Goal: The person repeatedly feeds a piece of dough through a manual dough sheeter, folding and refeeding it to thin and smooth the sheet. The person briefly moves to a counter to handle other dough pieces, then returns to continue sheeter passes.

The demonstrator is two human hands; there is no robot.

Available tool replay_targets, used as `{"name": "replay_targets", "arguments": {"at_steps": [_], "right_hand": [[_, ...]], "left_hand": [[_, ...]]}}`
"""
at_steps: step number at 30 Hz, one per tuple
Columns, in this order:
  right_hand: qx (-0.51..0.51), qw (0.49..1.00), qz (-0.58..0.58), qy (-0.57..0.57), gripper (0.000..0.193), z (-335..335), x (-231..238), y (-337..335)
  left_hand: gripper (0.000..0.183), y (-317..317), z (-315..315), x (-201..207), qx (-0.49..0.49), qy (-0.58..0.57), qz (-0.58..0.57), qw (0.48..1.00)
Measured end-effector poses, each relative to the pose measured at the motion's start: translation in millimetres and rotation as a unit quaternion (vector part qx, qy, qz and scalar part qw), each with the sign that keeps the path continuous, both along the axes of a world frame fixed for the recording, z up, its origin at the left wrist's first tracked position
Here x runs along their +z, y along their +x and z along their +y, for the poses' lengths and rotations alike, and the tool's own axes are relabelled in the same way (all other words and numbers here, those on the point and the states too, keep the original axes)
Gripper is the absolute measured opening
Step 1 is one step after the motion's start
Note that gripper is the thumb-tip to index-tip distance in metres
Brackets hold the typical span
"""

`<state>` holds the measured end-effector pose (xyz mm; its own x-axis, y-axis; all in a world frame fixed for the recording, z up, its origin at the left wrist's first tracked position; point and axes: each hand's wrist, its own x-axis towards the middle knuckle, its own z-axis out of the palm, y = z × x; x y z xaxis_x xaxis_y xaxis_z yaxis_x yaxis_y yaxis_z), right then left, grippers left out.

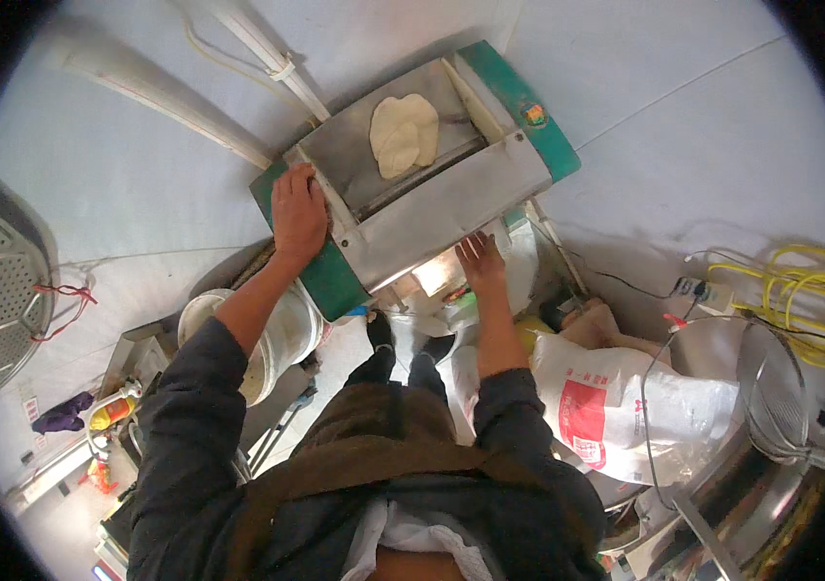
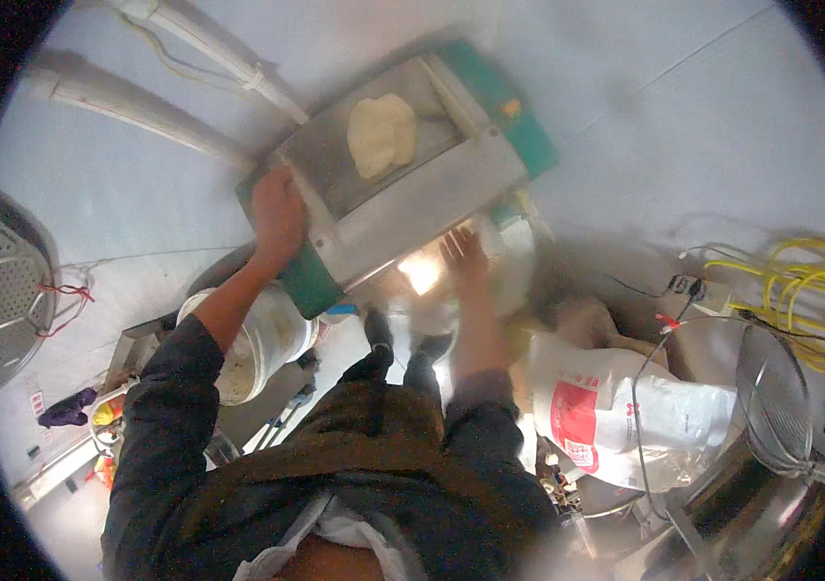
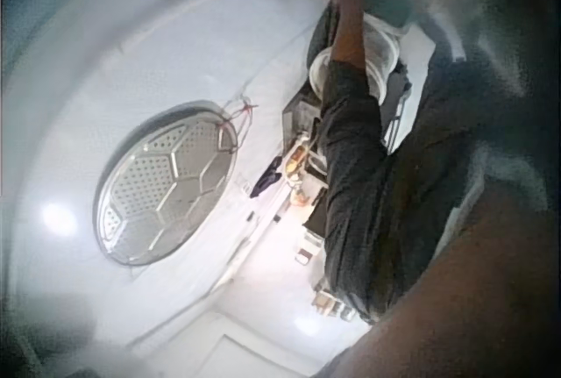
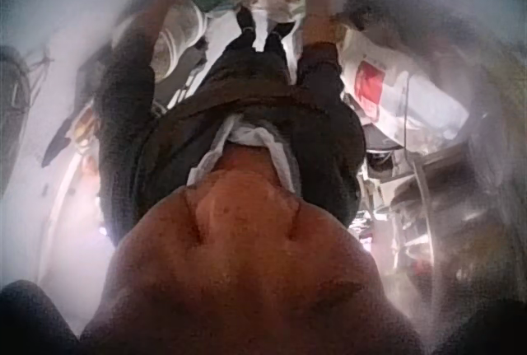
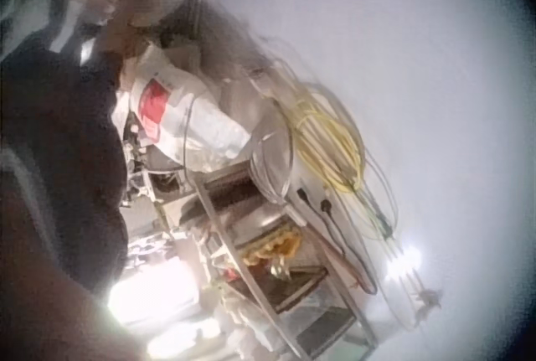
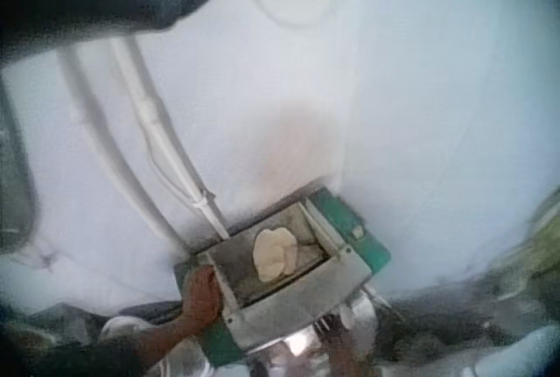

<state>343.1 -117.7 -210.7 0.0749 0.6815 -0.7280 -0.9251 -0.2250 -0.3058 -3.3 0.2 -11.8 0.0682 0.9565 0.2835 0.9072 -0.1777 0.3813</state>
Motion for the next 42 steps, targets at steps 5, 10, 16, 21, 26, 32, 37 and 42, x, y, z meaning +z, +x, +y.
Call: {"name": "replay_targets", "arguments": {"at_steps": [5, 10, 16, 21, 26, 32, 37, 42], "right_hand": [[-0.014, 0.997, -0.016, 0.078, 0.055, 55, -76, -46], [-0.004, 0.989, -0.005, 0.149, 0.057, 58, -149, -31], [0.036, 0.971, -0.130, 0.195, 0.057, 64, -127, -46], [-0.042, 0.987, 0.098, 0.122, 0.056, 61, -93, -18], [-0.066, 0.990, 0.079, 0.101, 0.057, 64, -50, -33], [-0.008, 0.998, 0.055, 0.041, 0.051, 59, -58, -38], [0.032, 0.974, -0.101, 0.199, 0.054, 66, -125, -26], [0.093, 0.982, -0.095, 0.138, 0.059, 53, -92, -33]], "left_hand": [[0.023, -3, -7, 7, -0.011, 0.046, 0.013, 0.999], [0.023, 3, -4, 10, -0.015, 0.046, -0.003, 0.999], [0.022, 1, -5, 10, -0.010, 0.056, 0.006, 0.998], [0.021, 10, -4, 11, -0.024, 0.059, -0.008, 0.998], [0.024, 3, -2, 6, -0.019, 0.069, 0.017, 0.997], [0.032, 19, 18, 3, -0.105, 0.107, 0.057, 0.987], [0.045, 100, 86, -33, -0.059, 0.023, 0.000, 0.998], [0.052, 98, 88, -40, 0.017, -0.055, -0.013, 0.998]]}}
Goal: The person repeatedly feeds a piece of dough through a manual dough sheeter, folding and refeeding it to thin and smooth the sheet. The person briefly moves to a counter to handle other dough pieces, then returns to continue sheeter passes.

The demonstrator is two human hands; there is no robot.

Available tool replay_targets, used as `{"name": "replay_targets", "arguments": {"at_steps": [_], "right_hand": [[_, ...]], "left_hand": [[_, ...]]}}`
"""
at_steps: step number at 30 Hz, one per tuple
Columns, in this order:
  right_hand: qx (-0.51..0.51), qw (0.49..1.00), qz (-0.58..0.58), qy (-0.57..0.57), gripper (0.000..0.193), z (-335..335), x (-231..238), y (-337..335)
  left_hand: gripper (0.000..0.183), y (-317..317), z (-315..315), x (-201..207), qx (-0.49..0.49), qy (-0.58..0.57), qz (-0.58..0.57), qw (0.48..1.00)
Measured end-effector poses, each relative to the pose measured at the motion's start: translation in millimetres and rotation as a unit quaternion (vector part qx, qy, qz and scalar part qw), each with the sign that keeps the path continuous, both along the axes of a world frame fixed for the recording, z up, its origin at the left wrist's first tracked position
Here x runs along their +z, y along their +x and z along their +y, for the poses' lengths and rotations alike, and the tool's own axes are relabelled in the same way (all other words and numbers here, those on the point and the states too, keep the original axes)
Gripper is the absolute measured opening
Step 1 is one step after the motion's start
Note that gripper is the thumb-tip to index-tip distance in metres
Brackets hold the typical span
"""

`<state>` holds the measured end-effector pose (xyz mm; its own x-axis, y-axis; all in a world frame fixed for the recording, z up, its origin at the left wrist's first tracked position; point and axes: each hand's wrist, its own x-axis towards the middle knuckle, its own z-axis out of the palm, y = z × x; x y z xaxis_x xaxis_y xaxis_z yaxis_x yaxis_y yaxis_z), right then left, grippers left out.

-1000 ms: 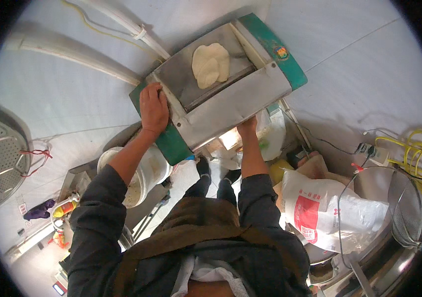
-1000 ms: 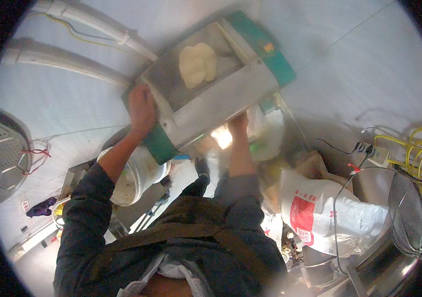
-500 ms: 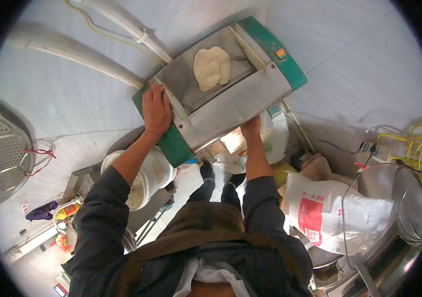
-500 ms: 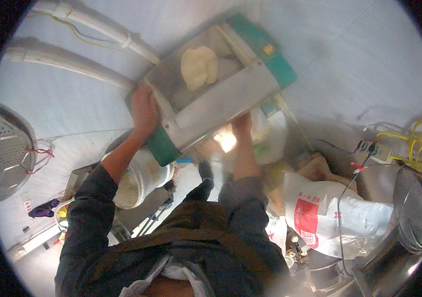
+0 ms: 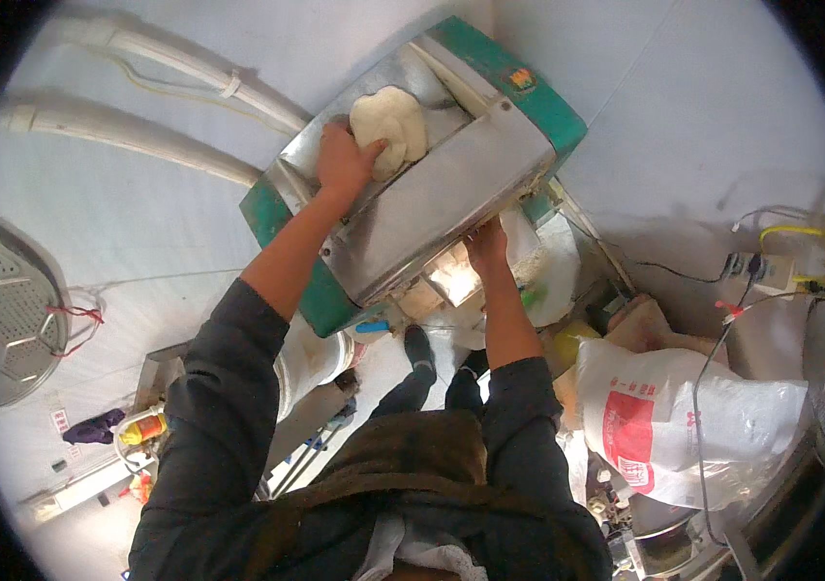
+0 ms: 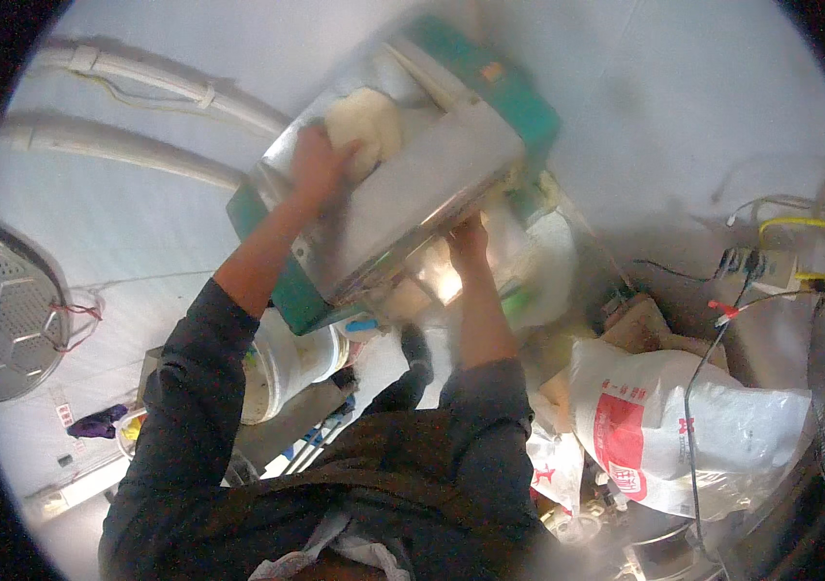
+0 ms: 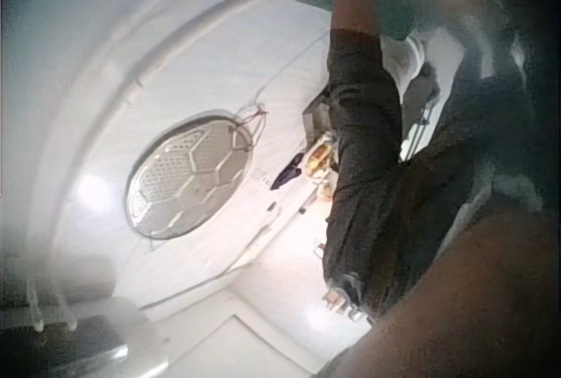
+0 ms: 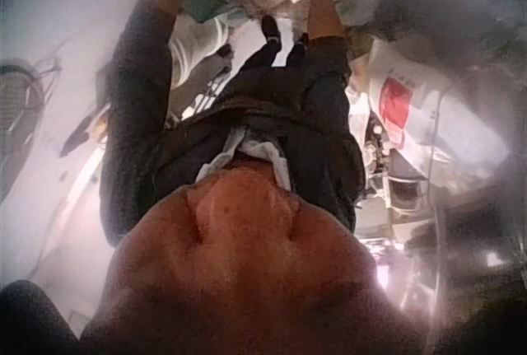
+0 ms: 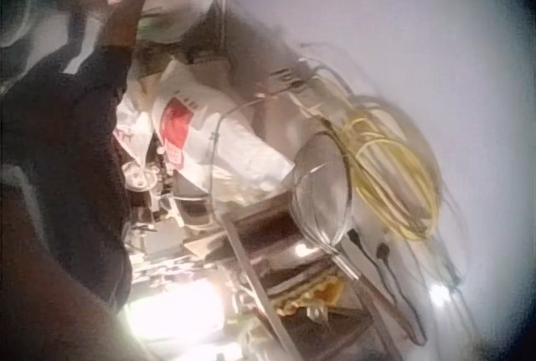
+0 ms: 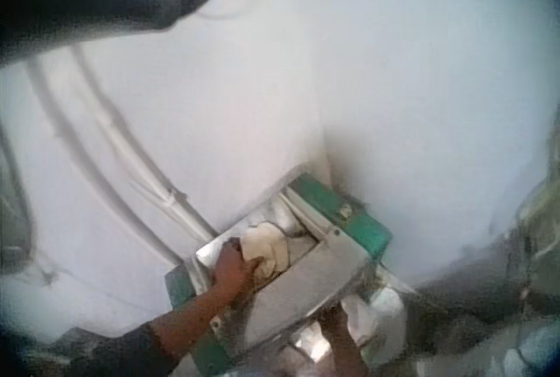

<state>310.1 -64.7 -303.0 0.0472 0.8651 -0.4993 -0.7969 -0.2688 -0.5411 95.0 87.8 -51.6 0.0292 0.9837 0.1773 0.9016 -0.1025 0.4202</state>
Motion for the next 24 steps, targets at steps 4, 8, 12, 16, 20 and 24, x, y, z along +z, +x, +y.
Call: {"name": "replay_targets", "arguments": {"at_steps": [4, 8, 12, 16, 20, 24], "right_hand": [[-0.011, 1.000, 0.010, -0.002, 0.060, 0, -14, 6], [-0.041, 0.994, 0.089, -0.047, 0.061, -3, 10, 8], [-0.039, 0.994, 0.101, -0.010, 0.061, -8, 31, 3], [-0.033, 0.997, 0.071, -0.026, 0.056, 3, 33, -1], [-0.058, 0.994, 0.088, -0.002, 0.059, 4, 12, -17], [-0.082, 0.984, 0.156, -0.029, 0.066, 3, 13, -18]], "left_hand": [[0.046, 6, -4, 9, -0.039, -0.132, -0.134, 0.981], [0.044, 12, -15, 25, -0.063, -0.248, -0.028, 0.966], [0.040, 6, -15, 33, -0.024, -0.156, 0.036, 0.987], [0.034, -21, -52, 57, -0.098, -0.041, 0.030, 0.994], [0.030, -48, -100, 51, -0.141, 0.019, 0.075, 0.987], [0.031, -58, -111, 42, -0.158, 0.074, 0.083, 0.981]]}}
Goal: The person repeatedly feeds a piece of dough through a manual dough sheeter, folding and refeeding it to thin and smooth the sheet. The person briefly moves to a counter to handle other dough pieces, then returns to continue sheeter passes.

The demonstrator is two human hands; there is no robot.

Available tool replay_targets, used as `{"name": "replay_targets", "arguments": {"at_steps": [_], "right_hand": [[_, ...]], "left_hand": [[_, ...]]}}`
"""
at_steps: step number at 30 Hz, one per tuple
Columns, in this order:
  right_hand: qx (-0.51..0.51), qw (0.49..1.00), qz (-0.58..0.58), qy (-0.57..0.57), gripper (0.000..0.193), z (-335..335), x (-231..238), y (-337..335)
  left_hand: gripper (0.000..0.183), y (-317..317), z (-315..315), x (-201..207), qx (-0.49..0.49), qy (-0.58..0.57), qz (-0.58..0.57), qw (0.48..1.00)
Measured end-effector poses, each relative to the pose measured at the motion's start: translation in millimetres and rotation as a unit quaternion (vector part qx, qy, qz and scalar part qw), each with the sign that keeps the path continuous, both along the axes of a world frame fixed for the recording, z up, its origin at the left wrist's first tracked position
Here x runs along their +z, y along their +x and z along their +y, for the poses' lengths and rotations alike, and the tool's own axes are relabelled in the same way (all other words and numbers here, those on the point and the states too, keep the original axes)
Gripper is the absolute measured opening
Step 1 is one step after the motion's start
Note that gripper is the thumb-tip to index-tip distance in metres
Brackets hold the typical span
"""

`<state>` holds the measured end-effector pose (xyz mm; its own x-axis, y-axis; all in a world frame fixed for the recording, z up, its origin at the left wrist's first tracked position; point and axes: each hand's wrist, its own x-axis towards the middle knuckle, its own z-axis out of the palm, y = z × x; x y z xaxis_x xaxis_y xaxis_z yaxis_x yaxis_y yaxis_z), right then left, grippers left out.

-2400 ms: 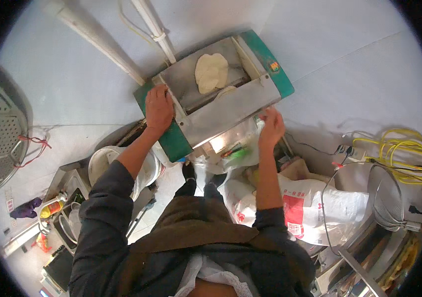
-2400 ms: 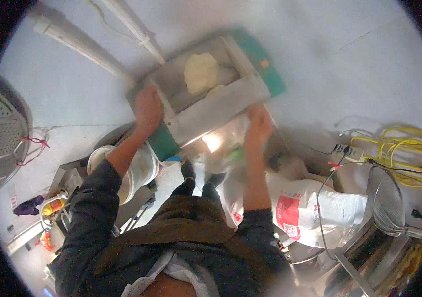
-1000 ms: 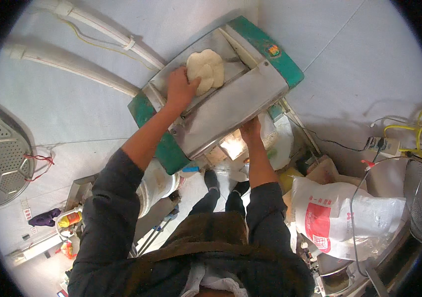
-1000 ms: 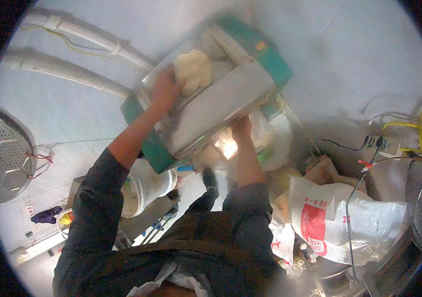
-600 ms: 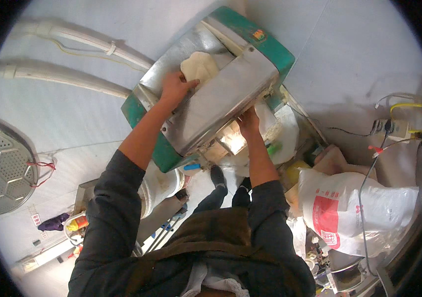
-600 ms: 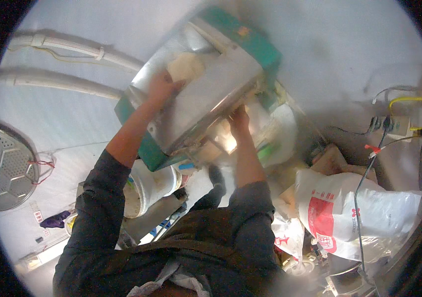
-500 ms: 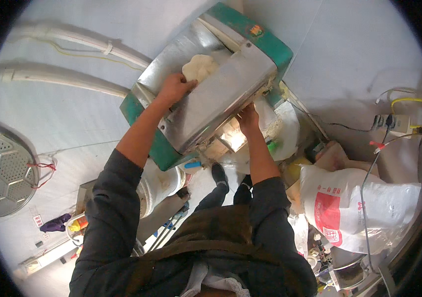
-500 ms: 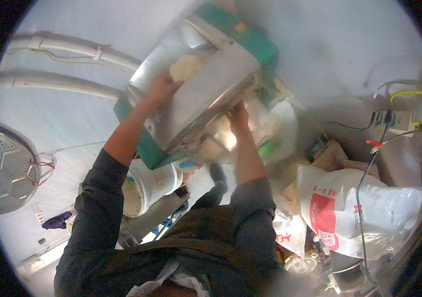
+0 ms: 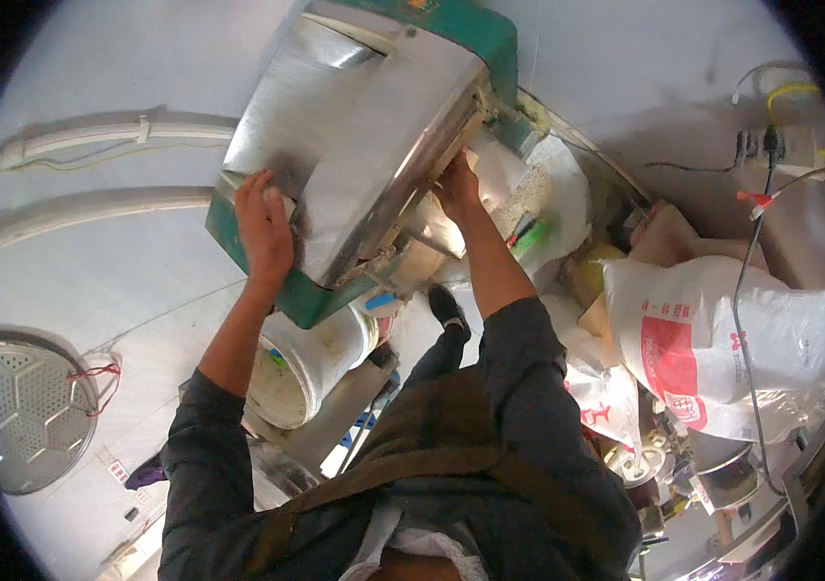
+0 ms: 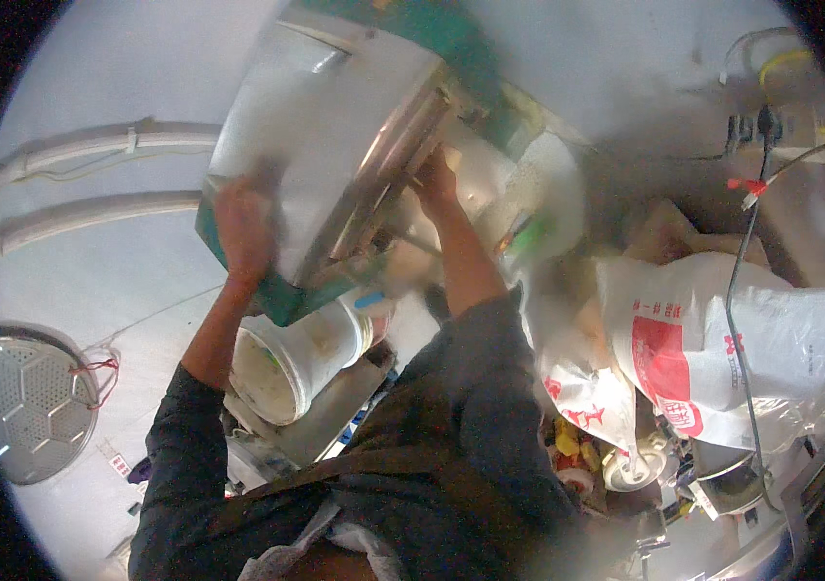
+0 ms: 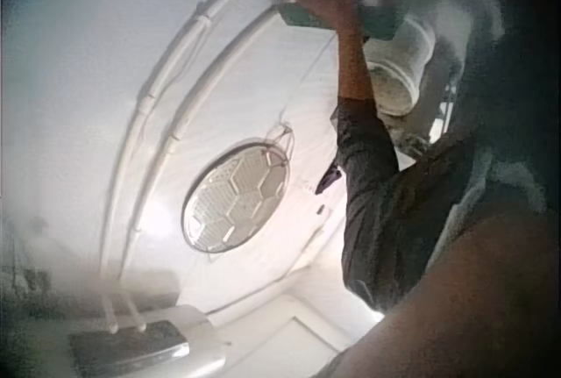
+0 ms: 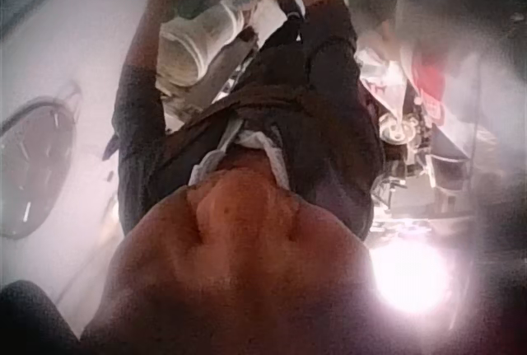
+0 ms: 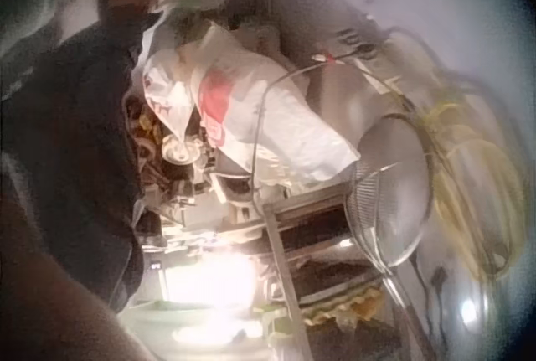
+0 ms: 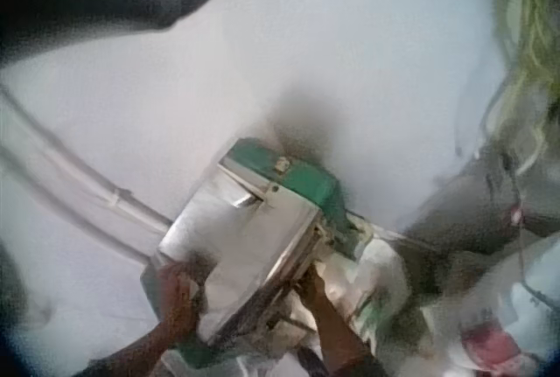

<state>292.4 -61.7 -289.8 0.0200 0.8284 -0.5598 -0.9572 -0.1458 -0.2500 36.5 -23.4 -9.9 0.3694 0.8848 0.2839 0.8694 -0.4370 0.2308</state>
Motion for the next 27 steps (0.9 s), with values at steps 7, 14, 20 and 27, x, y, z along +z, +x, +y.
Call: {"name": "replay_targets", "arguments": {"at_steps": [7, 14, 20, 27], "right_hand": [[-0.007, 1.000, -0.016, -0.005, 0.062, -5, -23, -2], [-0.013, 0.999, -0.022, -0.031, 0.049, -22, 7, 10], [-0.100, 0.979, -0.169, -0.049, 0.046, -21, -55, -1], [0.019, 0.834, -0.539, -0.113, 0.061, -47, -52, 15]], "left_hand": [[0.031, 9, 3, 5, -0.008, 0.006, -0.005, 1.000], [0.029, 4, -2, 6, -0.013, 0.012, -0.014, 1.000], [0.034, 17, 4, 10, -0.001, -0.022, -0.031, 0.999], [0.028, 13, 0, 8, -0.011, 0.007, -0.019, 1.000]]}}
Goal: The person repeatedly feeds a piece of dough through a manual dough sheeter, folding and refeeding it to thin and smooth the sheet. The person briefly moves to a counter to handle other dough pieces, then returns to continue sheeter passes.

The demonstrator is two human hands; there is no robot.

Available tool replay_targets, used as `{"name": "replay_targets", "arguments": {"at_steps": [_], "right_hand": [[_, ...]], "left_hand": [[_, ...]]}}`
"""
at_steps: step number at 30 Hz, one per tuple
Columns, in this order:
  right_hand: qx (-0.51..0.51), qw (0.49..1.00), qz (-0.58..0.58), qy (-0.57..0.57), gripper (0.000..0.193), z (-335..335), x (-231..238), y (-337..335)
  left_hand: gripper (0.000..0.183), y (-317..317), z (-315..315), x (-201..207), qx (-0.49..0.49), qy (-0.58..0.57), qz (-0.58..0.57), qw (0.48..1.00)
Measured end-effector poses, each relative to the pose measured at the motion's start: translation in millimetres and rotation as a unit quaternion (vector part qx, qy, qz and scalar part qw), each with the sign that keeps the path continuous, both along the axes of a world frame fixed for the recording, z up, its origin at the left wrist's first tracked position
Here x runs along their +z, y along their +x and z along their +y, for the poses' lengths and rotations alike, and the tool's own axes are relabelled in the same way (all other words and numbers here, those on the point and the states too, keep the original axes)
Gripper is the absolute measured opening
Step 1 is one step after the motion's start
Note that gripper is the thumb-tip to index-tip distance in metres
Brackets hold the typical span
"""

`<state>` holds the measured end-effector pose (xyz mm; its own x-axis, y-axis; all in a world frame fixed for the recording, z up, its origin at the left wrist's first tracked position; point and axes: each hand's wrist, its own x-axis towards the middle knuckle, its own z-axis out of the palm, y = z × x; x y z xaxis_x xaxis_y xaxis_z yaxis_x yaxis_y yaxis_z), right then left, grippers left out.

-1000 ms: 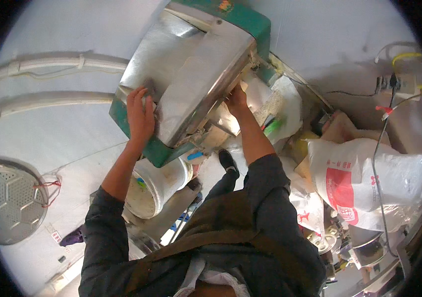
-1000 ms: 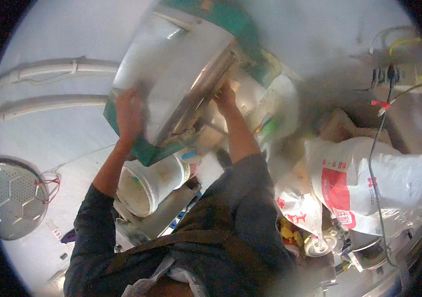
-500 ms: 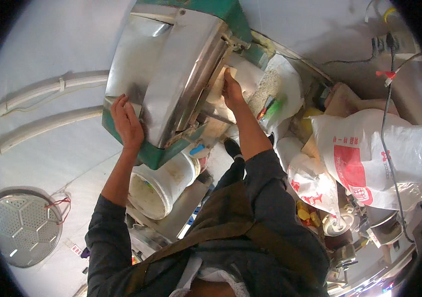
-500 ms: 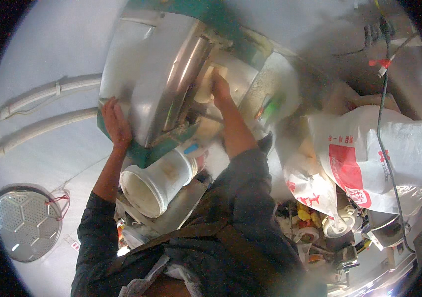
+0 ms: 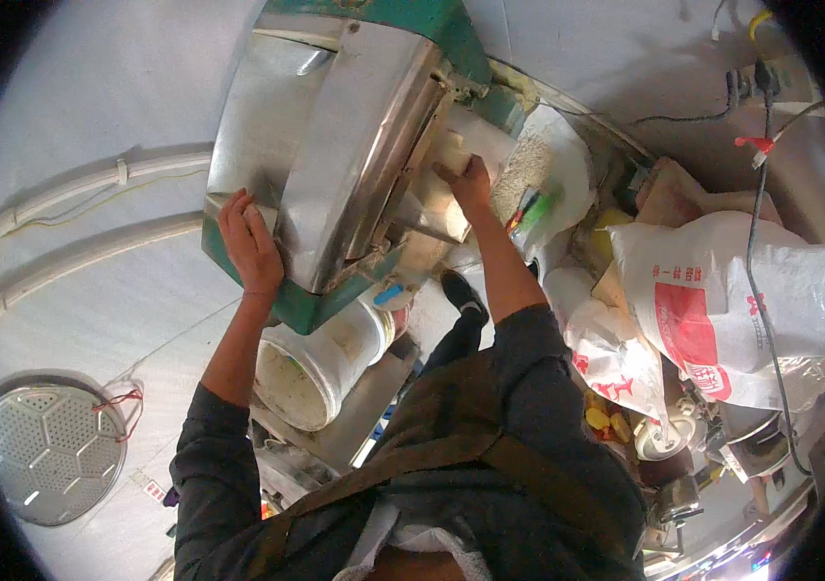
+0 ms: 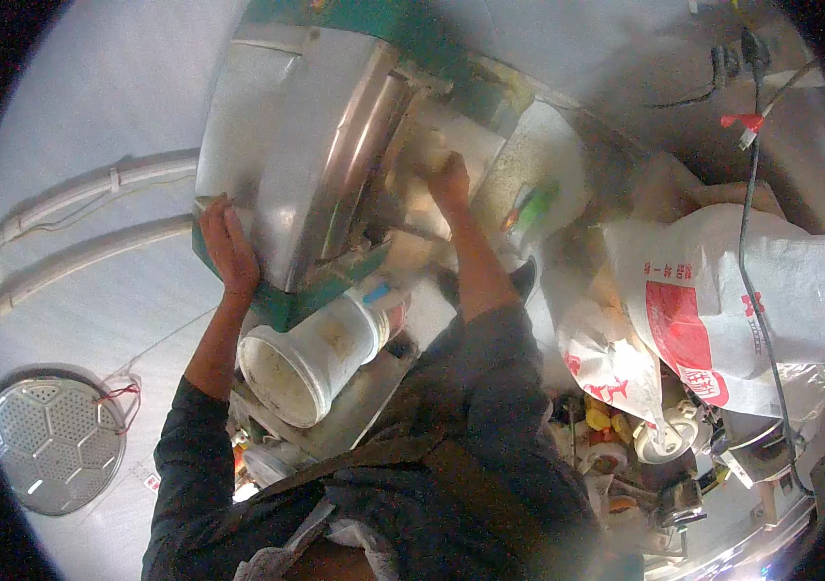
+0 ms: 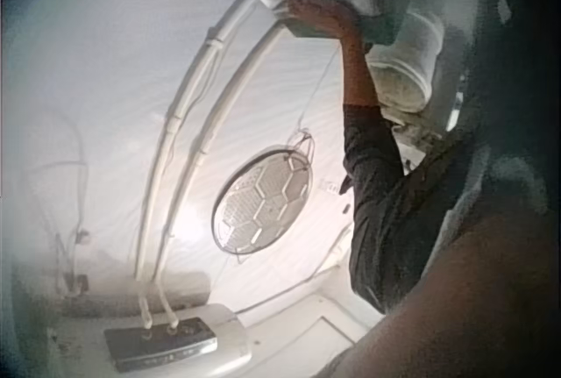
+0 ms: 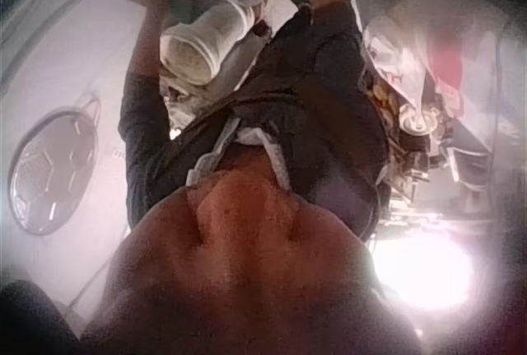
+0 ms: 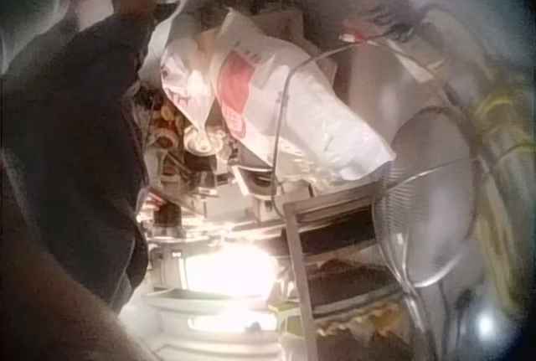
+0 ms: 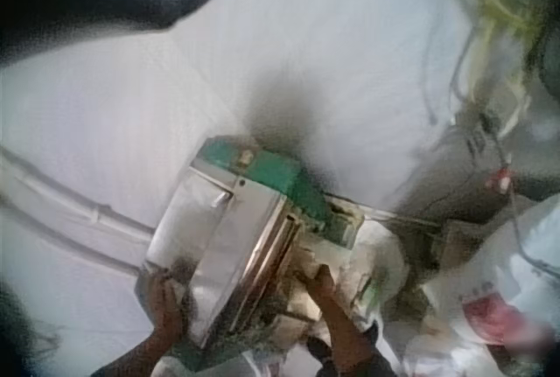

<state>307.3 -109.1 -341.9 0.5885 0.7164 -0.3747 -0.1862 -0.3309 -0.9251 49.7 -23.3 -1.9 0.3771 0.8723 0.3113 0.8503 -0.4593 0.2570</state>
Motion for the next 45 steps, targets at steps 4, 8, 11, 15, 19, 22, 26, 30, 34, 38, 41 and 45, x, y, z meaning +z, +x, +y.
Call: {"name": "replay_targets", "arguments": {"at_steps": [4, 8, 11, 15, 19, 22, 26, 30, 34, 38, 41, 45], "right_hand": [[0.043, 0.988, -0.120, -0.087, 0.071, 5, 26, 11], [-0.027, 0.963, -0.244, -0.108, 0.072, 24, -6, 5], [-0.078, 0.987, -0.133, -0.044, 0.067, 24, -39, -3], [-0.009, 0.996, 0.088, -0.029, 0.054, 20, 11, 9], [0.001, 0.964, 0.267, -0.016, 0.048, 24, 32, 19], [0.003, 0.951, 0.309, 0.026, 0.048, 24, 40, 19], [0.018, 0.976, 0.214, -0.017, 0.047, 33, 38, 4], [0.036, 0.996, 0.084, -0.014, 0.046, 25, -4, -5], [-0.028, 0.982, 0.186, 0.006, 0.049, -18, 53, -14], [-0.041, 0.979, 0.194, 0.042, 0.054, -106, 148, 13], [-0.008, 0.983, 0.182, -0.013, 0.061, -164, 217, 42], [0.042, 0.969, 0.234, 0.072, 0.079, -228, 293, 68]], "left_hand": [[0.028, -6, -2, 0, 0.004, 0.003, -0.005, 1.000], [0.028, -2, 1, -1, 0.007, -0.001, -0.006, 1.000], [0.028, 1, 5, 1, -0.001, -0.011, -0.007, 1.000], [0.028, -4, -2, 1, 0.016, -0.011, -0.008, 1.000], [0.028, -4, 2, -1, 0.007, -0.016, -0.009, 1.000], [0.028, -5, 2, -1, 0.009, -0.016, -0.011, 1.000], [0.029, -7, 0, -1, 0.006, -0.008, -0.018, 1.000], [0.029, -1, 4, 1, -0.010, -0.011, -0.029, 0.999], [0.029, -10, 0, -5, 0.002, -0.004, -0.033, 0.999], [0.027, -14, 1, -12, 0.015, 0.016, -0.035, 0.999], [0.027, -6, -1, -2, -0.039, 0.058, -0.055, 0.996], [0.030, 6, -23, 15, -0.062, 0.074, -0.106, 0.990]]}}
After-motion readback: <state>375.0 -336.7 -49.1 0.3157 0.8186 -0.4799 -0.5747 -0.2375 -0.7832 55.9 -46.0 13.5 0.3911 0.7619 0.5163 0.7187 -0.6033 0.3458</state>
